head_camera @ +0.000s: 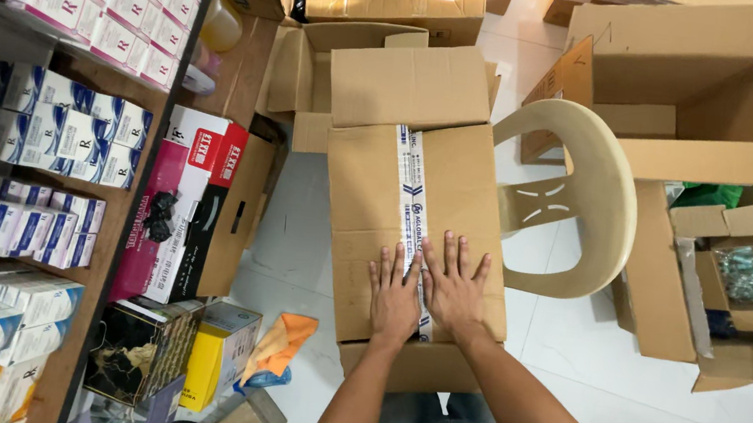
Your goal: The person folds and stacks empty cardboard boxes, then moves to a shelf to arrange small medicine boxes into neat rows. The person handles the boxes by hand, aligning them on the shelf.
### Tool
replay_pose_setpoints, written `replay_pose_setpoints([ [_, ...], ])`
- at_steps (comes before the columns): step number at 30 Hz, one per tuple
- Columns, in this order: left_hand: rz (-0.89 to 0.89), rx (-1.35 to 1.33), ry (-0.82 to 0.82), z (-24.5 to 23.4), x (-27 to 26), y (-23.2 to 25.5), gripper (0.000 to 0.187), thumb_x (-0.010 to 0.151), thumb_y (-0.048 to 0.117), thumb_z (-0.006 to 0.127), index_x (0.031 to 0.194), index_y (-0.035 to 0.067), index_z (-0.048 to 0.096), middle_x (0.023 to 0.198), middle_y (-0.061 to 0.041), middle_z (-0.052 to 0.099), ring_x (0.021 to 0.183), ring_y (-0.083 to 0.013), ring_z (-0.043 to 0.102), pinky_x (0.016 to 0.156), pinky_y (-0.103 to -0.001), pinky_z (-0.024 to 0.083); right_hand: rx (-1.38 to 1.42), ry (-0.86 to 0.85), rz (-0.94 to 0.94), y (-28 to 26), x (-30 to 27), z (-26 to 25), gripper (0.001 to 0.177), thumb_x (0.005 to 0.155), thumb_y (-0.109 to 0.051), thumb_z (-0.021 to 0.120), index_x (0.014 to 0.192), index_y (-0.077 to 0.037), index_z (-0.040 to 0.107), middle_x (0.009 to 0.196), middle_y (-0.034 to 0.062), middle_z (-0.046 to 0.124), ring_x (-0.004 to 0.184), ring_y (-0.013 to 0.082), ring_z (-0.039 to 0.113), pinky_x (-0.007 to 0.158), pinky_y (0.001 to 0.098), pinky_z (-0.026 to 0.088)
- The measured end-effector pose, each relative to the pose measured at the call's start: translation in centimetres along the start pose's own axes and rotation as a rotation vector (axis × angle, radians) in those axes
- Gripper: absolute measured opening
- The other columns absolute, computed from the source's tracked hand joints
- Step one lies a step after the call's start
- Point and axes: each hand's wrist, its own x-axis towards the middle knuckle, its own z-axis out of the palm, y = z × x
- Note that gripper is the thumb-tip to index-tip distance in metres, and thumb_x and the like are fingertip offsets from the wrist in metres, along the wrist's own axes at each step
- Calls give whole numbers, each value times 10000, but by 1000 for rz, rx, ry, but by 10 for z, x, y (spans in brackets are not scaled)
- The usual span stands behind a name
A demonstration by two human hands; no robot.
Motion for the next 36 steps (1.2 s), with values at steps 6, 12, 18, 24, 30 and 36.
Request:
replay_pose_setpoints([
  [6,7,-10,8,-10,-2,5,614,978,247,542,1576,238,403,1678,-131,254,1554,-397,151,1235,-587,90,-38,55,-5,-1,0,-8,660,1002,-431,439,1624,-359,231,1708,109,154,1567,341,128,1160,740,16],
  [12,108,-53,-24,-33,-10,-6,547,1023,359,525,1560,322,428,1671,-151,261,1542,-403,174,1231,-580,115,454,221,152,60,-72,-11,849,944,-563,565,1606,-98,306,1636,187,256,1572,380,176,1247,563,150],
  [18,125,-26,-13,-37,-8,-6,561,1011,362,536,1560,313,430,1665,-157,283,1539,-403,194,1227,-584,121,1232,-801,691,123,-167,22,759,854,-530,665,1435,-59,536,1440,112,600,1370,250,515,1104,453,438],
  [24,111,-64,-159,-59,4,-7,518,959,378,601,1471,318,550,1566,-141,435,1467,-365,316,1207,-569,220,1644,-660,889,125,-167,-4,720,911,-418,649,1422,72,522,1297,246,649,1156,353,645,1029,546,504],
  [30,-56,-603,-443,-57,56,-60,415,1045,483,515,1380,269,636,1386,-87,695,1294,-271,602,1108,-412,469,2379,-542,494,88,-160,-67,964,905,-724,392,1329,131,527,1307,275,662,1268,353,632,1033,440,458],
  [36,-342,-1522,-442,-16,61,-126,655,1051,542,416,1534,101,443,1369,-111,667,1222,-176,654,1048,-308,483,1069,29,443,40,-121,-72,593,889,-556,712,1027,16,789,890,201,780,837,347,688,767,459,567],
])
